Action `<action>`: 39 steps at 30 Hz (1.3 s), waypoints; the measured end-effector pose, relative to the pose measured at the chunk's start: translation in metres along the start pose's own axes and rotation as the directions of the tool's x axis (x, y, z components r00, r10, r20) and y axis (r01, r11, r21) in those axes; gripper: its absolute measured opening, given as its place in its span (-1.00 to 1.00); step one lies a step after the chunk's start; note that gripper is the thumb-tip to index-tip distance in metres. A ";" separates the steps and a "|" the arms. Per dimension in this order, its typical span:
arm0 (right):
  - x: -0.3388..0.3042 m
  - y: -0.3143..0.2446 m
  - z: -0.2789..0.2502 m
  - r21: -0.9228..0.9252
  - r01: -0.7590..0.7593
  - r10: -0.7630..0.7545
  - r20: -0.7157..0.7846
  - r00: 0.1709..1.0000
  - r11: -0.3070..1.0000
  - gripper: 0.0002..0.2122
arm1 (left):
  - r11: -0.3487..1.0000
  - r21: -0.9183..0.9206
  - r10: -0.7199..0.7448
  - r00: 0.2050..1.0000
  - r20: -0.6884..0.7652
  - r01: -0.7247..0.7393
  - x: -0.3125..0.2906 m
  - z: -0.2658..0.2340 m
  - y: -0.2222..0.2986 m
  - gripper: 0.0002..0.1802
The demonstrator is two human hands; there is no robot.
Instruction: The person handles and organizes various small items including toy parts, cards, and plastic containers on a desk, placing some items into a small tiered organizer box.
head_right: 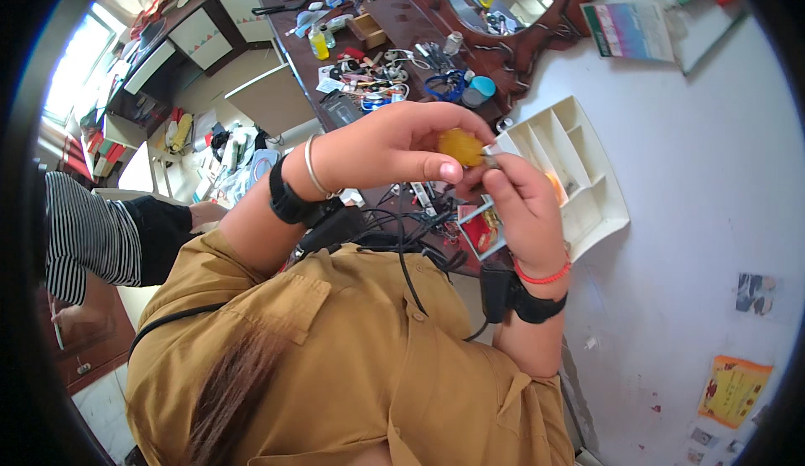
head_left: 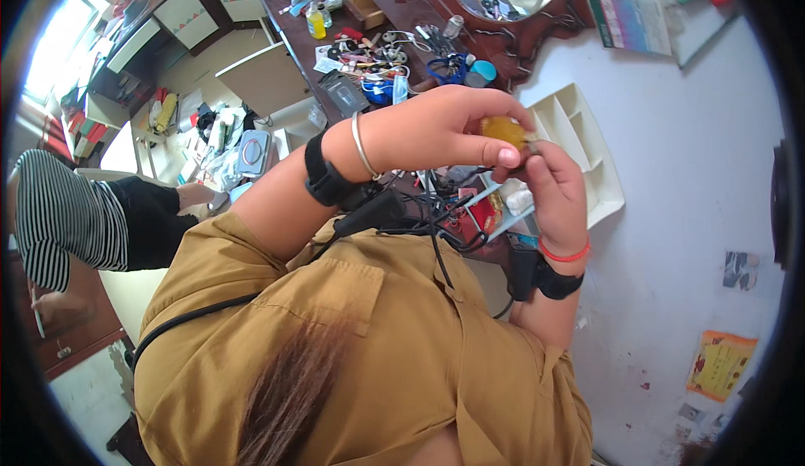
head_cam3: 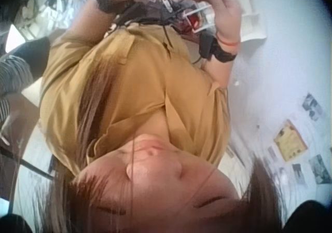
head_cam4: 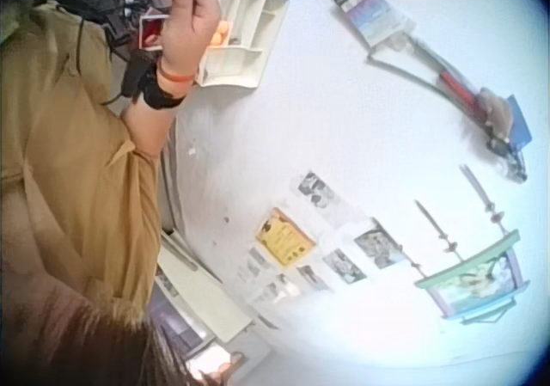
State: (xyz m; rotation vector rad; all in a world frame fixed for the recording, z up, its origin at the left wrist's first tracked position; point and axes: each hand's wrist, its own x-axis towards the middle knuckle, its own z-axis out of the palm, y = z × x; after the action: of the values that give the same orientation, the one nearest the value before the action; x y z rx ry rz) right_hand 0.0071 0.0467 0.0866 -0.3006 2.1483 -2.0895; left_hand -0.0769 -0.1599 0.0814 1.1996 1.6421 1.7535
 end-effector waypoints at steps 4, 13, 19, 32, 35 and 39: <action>-0.012 -0.003 0.002 -0.046 0.025 -0.024 0.009 1.000 0.999 -0.79 | 0.986 0.104 -0.118 0.988 -0.099 0.128 -0.002 0.014 0.017 -0.79; -0.059 0.000 -0.014 0.111 -0.103 0.102 0.008 0.995 0.989 -0.86 | 0.835 -0.516 -0.148 0.982 0.120 0.189 -0.017 0.013 0.026 -0.61; -0.076 0.022 -0.014 0.110 -0.096 0.106 -0.096 0.990 0.989 -0.83 | 0.742 -0.664 0.003 0.990 0.139 0.090 -0.001 0.026 0.032 -0.52; -0.089 0.017 0.001 -0.092 -0.086 0.025 -0.524 0.851 0.992 -0.81 | 0.749 -0.654 -0.127 0.992 0.015 0.106 0.046 0.057 0.008 -0.63; -0.096 0.031 -0.007 -0.186 -0.038 -0.075 -0.564 0.823 0.982 -0.82 | 0.694 -0.713 -0.145 0.989 -0.001 0.101 0.055 0.057 -0.003 -0.67; -0.112 0.031 -0.014 -0.149 -0.074 -0.030 -0.597 0.802 0.986 -0.83 | 0.664 -0.747 -0.073 0.994 -0.087 -0.016 0.060 0.057 -0.006 -0.72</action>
State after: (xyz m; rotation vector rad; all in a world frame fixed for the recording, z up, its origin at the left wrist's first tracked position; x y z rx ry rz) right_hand 0.1113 0.0866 0.0511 0.4444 2.6429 -2.2022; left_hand -0.0626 -0.0778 0.0874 0.6691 0.7755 2.1724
